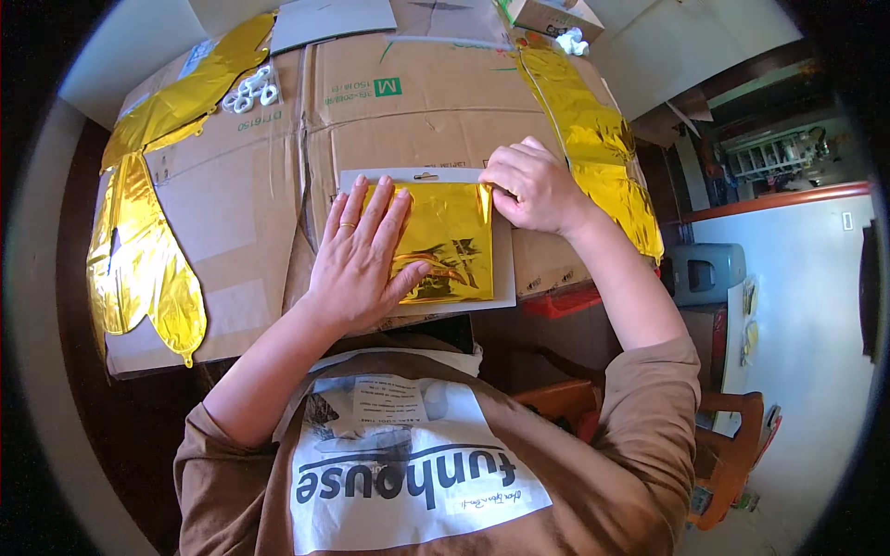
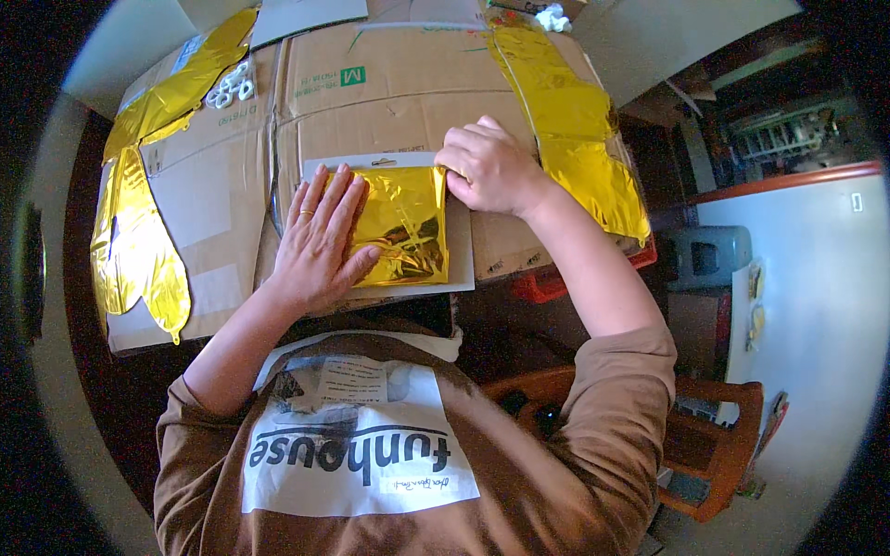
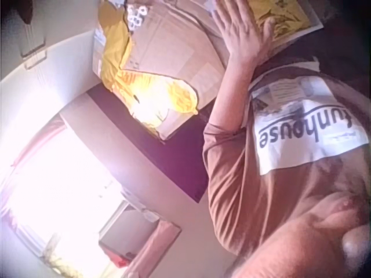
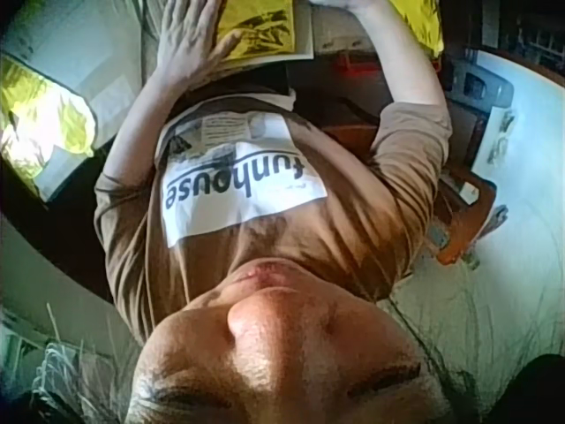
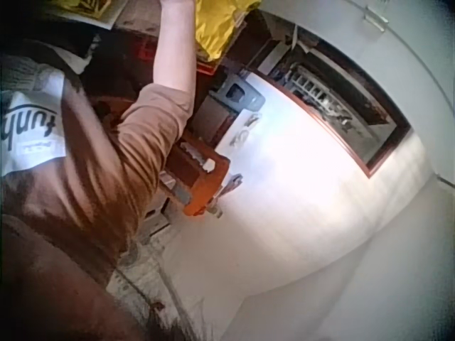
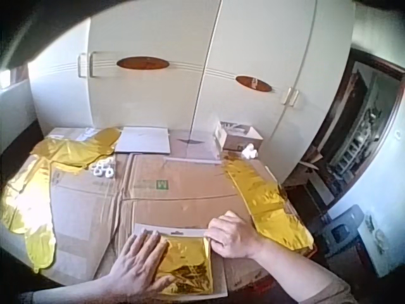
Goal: Folding and flattening gold-colored foil balloons on a cardboard surface.
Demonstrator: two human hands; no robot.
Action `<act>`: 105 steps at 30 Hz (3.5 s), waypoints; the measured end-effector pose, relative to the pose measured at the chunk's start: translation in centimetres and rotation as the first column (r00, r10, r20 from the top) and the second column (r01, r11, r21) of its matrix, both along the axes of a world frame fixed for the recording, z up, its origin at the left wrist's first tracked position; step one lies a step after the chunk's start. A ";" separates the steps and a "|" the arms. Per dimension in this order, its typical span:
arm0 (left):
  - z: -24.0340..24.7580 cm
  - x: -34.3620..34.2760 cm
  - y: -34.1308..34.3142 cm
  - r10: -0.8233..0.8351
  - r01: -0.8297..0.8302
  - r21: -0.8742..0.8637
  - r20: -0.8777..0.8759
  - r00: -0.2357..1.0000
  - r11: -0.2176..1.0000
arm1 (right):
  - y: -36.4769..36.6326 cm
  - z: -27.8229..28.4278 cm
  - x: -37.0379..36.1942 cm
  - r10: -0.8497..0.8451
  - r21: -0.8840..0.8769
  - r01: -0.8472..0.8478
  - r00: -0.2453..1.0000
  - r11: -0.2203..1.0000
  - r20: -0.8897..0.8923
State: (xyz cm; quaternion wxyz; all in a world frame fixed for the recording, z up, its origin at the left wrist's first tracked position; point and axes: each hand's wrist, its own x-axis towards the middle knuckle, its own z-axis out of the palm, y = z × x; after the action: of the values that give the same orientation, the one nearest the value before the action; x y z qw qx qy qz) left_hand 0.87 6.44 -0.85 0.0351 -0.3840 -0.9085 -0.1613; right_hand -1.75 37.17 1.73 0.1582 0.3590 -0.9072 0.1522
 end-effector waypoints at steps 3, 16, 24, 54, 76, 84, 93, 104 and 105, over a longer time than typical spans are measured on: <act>0.1 0.0 0.0 -0.001 0.002 -0.012 0.016 1.000 1.000 | -0.1 -0.4 0.0 -0.007 -0.003 0.007 1.000 1.000 0.004; 0.2 -0.1 0.0 -0.006 0.007 -0.003 0.017 1.000 1.000 | -0.5 -0.9 0.6 -0.050 -0.042 0.046 0.995 0.998 -0.082; 0.2 -0.1 0.0 -0.006 0.006 0.001 0.015 1.000 1.000 | -0.5 -0.9 0.0 -0.001 -0.013 0.000 0.998 1.000 -0.066; 0.3 0.0 0.0 -0.014 0.015 -0.024 0.017 1.000 1.000 | 0.4 -0.6 -0.1 0.088 0.147 -0.071 0.990 0.987 -0.109; 0.2 0.0 0.1 -0.002 0.002 -0.021 0.025 1.000 1.000 | 0.2 -0.8 0.9 0.175 0.353 -0.028 0.903 0.935 -0.393; 0.2 0.0 0.1 0.004 -0.004 -0.031 0.024 1.000 1.000 | -0.9 -0.1 1.1 0.165 0.433 0.053 0.878 0.900 -0.449; 0.3 0.1 0.1 -0.003 0.003 -0.013 0.032 0.999 1.000 | -1.4 1.0 2.2 -0.019 0.421 0.125 0.969 0.899 -0.248; 0.2 0.0 0.0 -0.012 0.012 -0.001 0.025 1.000 1.000 | -7.0 -1.1 7.4 -0.409 0.182 0.376 0.888 0.909 0.208; 0.2 -0.1 0.0 -0.012 0.012 0.000 0.020 1.000 1.000 | -7.0 -1.7 7.6 -0.433 0.200 0.396 0.878 0.896 0.202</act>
State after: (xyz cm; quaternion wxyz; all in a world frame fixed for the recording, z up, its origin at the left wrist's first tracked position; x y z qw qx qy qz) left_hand 0.80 6.45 -0.61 0.0249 -0.3878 -0.9065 -0.1651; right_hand 5.81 30.21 0.01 0.0476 0.1458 -0.9843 0.0872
